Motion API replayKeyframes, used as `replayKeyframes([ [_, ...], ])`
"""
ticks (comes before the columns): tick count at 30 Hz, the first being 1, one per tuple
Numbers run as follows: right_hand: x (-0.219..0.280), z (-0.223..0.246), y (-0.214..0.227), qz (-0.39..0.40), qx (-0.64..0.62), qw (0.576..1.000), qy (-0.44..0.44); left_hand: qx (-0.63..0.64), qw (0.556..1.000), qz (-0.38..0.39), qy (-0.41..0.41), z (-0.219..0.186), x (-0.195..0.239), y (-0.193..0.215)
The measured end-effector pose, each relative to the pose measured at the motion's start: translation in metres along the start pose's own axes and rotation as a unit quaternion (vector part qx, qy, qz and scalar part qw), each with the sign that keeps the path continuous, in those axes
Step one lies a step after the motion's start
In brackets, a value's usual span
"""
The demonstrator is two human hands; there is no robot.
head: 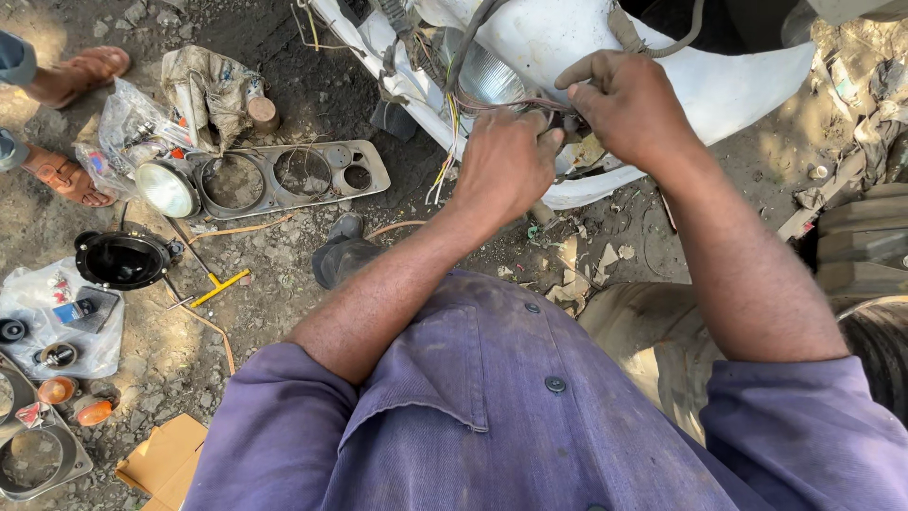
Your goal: The person repairs wiring on a vehicle's front bumper by stripping wire ends with pliers, twisting them together, and wrapping the connections with electrical tape. The person repeats this process for several wire pairs.
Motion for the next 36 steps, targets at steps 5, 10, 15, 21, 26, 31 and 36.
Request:
replayKeyframes([
  [5,-0.001,-0.005,0.009,0.03,-0.092,0.991,-0.096,0.059,0.996,0.01,0.063,0.009,-0.002,-0.002],
  [10,-0.002,-0.006,0.008,0.093,-0.04,0.983,-0.151,0.161,0.982,-0.016,0.095,0.019,0.002,0.0],
  [15,0.004,-0.023,-0.005,0.064,-0.074,0.982,-0.161,0.178,0.981,-0.026,0.066,0.024,0.011,-0.012],
  [21,0.021,-0.013,0.012,-0.108,0.155,0.982,0.03,0.087,0.99,-0.009,-0.112,0.01,0.01,-0.017],
  [26,0.042,-0.028,0.017,-0.141,0.103,0.984,0.019,0.104,0.981,0.012,-0.164,0.004,0.012,-0.021],
  [31,0.06,-0.036,0.019,-0.202,0.09,0.971,0.085,0.118,0.985,0.024,-0.121,-0.008,0.013,-0.031],
  [36,0.071,-0.056,0.015,-0.253,0.082,0.96,0.083,0.177,0.98,0.049,-0.072,-0.018,0.011,-0.035],
])
Point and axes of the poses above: each hand's wrist, its own x-axis away from the middle knuckle, its own y-axis out of the back of the hand, z = x × y, the point moved 8 cm from there along -x, towards the middle knuckle, and after that the axes turned 3 degrees about x, right-handed, at the moved point
